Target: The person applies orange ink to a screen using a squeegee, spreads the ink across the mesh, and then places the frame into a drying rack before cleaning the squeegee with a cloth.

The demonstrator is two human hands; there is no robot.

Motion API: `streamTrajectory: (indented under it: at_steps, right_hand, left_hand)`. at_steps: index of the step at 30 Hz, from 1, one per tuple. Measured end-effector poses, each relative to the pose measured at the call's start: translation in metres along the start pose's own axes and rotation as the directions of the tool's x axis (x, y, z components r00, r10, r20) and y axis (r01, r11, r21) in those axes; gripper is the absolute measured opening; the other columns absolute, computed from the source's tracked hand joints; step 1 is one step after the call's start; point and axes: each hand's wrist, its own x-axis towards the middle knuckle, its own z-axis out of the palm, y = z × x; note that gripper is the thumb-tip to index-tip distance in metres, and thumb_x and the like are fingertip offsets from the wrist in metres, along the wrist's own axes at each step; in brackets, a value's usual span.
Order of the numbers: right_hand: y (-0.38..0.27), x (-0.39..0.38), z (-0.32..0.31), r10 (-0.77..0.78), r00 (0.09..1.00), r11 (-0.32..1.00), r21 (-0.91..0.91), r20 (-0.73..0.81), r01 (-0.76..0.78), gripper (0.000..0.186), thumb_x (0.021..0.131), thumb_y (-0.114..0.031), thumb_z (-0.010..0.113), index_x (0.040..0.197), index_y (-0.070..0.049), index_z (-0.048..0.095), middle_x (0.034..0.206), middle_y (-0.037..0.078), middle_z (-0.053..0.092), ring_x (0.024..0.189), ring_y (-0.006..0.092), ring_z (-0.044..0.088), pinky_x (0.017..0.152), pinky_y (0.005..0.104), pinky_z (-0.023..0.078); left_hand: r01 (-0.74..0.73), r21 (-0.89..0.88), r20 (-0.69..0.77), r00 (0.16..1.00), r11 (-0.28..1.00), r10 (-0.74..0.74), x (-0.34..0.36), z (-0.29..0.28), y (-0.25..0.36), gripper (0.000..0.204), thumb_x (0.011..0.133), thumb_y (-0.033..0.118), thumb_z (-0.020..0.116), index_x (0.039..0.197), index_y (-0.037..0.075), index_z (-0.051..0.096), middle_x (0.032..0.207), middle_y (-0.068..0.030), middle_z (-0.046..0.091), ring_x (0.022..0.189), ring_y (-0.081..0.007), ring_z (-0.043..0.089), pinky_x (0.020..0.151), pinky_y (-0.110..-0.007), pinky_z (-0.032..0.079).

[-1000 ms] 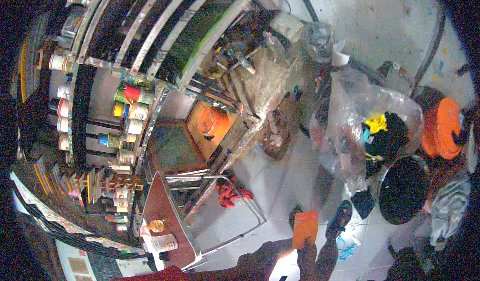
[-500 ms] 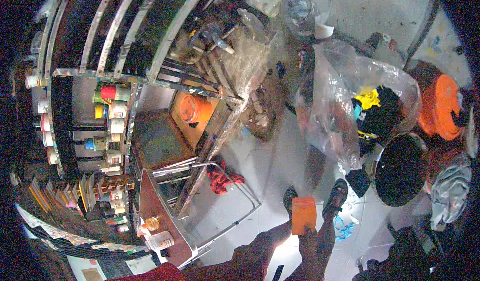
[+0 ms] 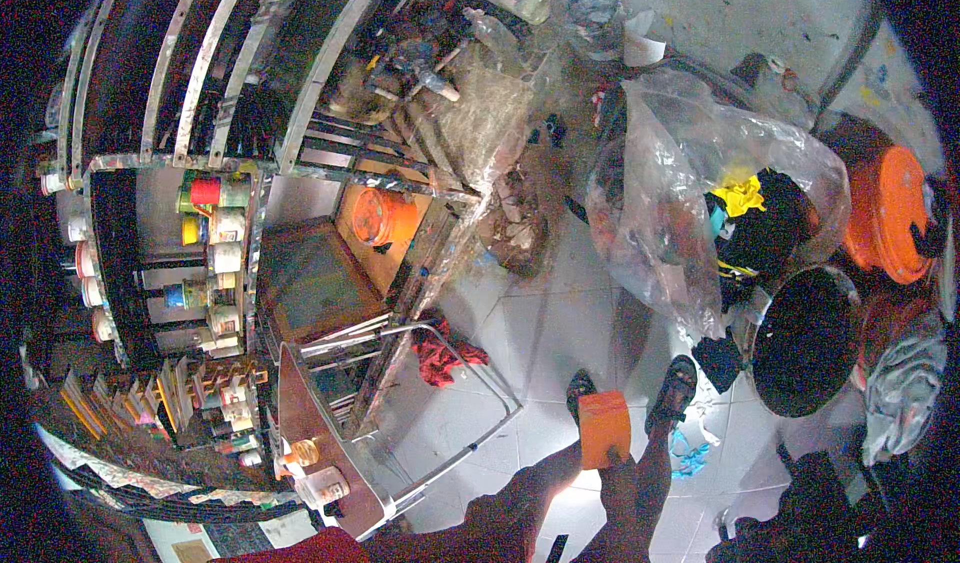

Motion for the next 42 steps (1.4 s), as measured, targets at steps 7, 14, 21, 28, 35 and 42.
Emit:
streamTrajectory:
  at_steps: [7,14,21,28,35,42]
  right_hand:
    - [-0.006,-0.008,0.005,-0.024,1.0,0.999,-0.034,0.014,0.025,0.064,0.083,-0.017,0.061,0.135,-0.005,0.025,0.126,0.013,0.044,0.114,0.0275,0.046,0.085,0.0394,0.046]
    - [-0.027,-0.029,0.012,-0.083,0.997,0.993,-0.087,0.003,0.083,0.066,0.082,-0.018,0.062,0.136,-0.006,0.026,0.125,0.013,0.045,0.112,0.0267,0.047,0.082,0.038,0.048]
    - [-0.006,-0.022,-0.072,0.172,0.981,0.984,0.062,-0.095,-0.166,0.054,0.083,-0.023,0.062,0.127,-0.001,0.039,0.112,0.012,0.053,0.099,0.0241,0.055,0.078,0.0365,0.05]
    - [-0.011,-0.035,-0.078,0.18,0.983,0.967,0.192,-0.046,-0.168,0.048,0.083,-0.026,0.062,0.118,0.001,0.044,0.105,0.012,0.057,0.094,0.0258,0.057,0.078,0.0381,0.05]
    - [0.002,-0.055,-0.045,0.002,0.999,0.945,0.327,-0.041,0.012,0.055,0.078,-0.024,0.068,0.12,0.0,0.042,0.102,0.015,0.057,0.09,0.0298,0.058,0.075,0.0452,0.051]
    - [-0.033,-0.065,-0.04,0.177,0.982,0.983,0.058,-0.059,-0.174,0.053,0.078,-0.027,0.068,0.12,-0.006,0.044,0.108,0.009,0.055,0.097,0.027,0.055,0.078,0.0404,0.046]
  left_hand:
    - [-0.021,-0.012,0.011,1.0,1.0,0.021,-0.001,-0.001,0.001,0.058,0.086,0.056,0.037,0.101,0.005,0.06,0.086,-0.0202,0.062,0.081,-0.0361,0.061,0.075,-0.044,0.049]
    - [-0.075,-0.04,-0.029,0.997,0.996,0.074,-0.008,-0.006,0.0,0.057,0.086,0.055,0.037,0.101,0.005,0.06,0.087,-0.02,0.062,0.081,-0.036,0.061,0.075,-0.044,0.048]
    - [-0.212,-0.033,-0.074,0.975,0.977,0.209,-0.018,-0.014,-0.008,0.055,0.087,0.054,0.038,0.101,0.005,0.06,0.088,-0.0198,0.062,0.082,-0.0359,0.061,0.076,-0.043,0.048]
    - [-0.413,0.018,-0.121,0.903,0.911,0.412,-0.017,0.011,-0.044,0.054,0.087,0.053,0.038,0.102,0.005,0.06,0.089,-0.0197,0.062,0.083,-0.0357,0.061,0.076,-0.043,0.048]
    - [-0.518,0.127,-0.221,0.816,0.846,0.534,0.006,0.026,-0.077,0.048,0.089,0.048,0.039,0.106,0.008,0.058,0.091,-0.0177,0.06,0.086,-0.0355,0.059,0.076,-0.043,0.048]
    - [-0.561,0.131,-0.158,0.802,0.817,0.576,-0.036,-0.004,-0.054,0.043,0.086,0.038,0.043,0.119,0.011,0.047,0.1,-0.0167,0.057,0.095,-0.0304,0.057,0.079,-0.041,0.047]
